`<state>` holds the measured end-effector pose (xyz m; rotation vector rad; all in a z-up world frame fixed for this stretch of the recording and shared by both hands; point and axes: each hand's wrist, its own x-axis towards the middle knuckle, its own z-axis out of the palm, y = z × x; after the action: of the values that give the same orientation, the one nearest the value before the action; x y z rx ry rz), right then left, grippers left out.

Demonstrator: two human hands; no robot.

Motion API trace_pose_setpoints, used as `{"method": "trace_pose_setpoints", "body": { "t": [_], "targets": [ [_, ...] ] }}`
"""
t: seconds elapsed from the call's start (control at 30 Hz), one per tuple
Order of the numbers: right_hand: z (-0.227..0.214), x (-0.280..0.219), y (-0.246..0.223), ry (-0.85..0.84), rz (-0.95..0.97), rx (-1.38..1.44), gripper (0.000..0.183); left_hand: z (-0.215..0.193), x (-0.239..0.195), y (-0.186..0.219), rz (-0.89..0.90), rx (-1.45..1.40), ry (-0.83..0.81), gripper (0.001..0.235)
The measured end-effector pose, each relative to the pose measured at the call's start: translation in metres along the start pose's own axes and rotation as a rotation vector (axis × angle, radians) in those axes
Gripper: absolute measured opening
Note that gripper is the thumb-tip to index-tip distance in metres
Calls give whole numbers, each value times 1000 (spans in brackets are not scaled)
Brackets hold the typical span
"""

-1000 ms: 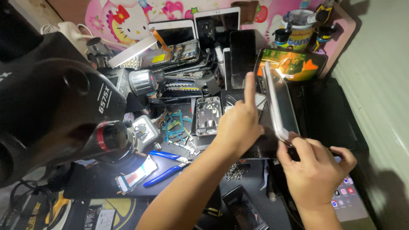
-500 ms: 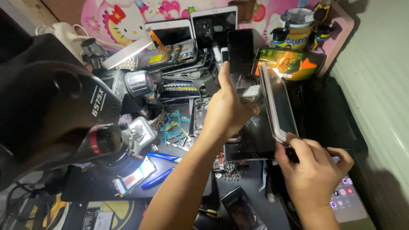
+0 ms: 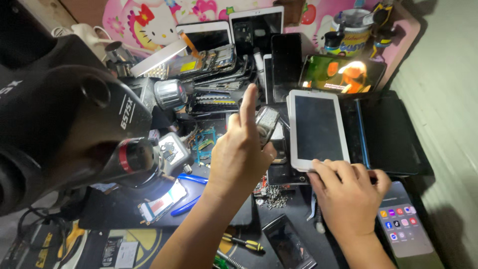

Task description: The person disassembles a smartphone using a screwdriver and tweezers, removing screws, the battery, and internal components. The person then reassembles the phone by placing components back and securing them.

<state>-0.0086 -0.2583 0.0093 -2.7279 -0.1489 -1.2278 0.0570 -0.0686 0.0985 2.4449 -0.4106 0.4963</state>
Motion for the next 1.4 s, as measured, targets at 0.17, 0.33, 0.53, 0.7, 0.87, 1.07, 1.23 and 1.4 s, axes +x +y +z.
{"method": "trace_pose_setpoints", "body": {
  "t": [0.17, 0.33, 0.53, 0.7, 0.87, 1.07, 1.23, 1.4],
  "targets": [
    [-2, -5, 3, -55, 65, 10, 14, 5, -10, -4, -34, 47, -4, 70],
    [-1, -8, -1, -54, 69, 10, 14, 25, -14, 7, -47, 37, -103, 43],
    [3, -12, -1, -83, 72, -12, 20, 30, -18, 1, 56, -7, -108, 52],
    [2, -12, 0, -125, 81, -6, 22, 9, -41, -22, 134, -41, 14, 37],
    [0, -6, -5, -88, 10, 39, 25, 1, -69, -49, 150, -185, 100, 27],
    [12, 3, -33, -74, -37, 106, 28, 8, -75, -66, 99, -228, 83, 28],
    [18, 12, -41, -80, -11, 33, 21, 4, -74, -71, 189, -217, 114, 16],
    [21, 14, -39, -104, -1, 20, 18, -1, -74, -77, 184, -252, 86, 12]
  ]
}}
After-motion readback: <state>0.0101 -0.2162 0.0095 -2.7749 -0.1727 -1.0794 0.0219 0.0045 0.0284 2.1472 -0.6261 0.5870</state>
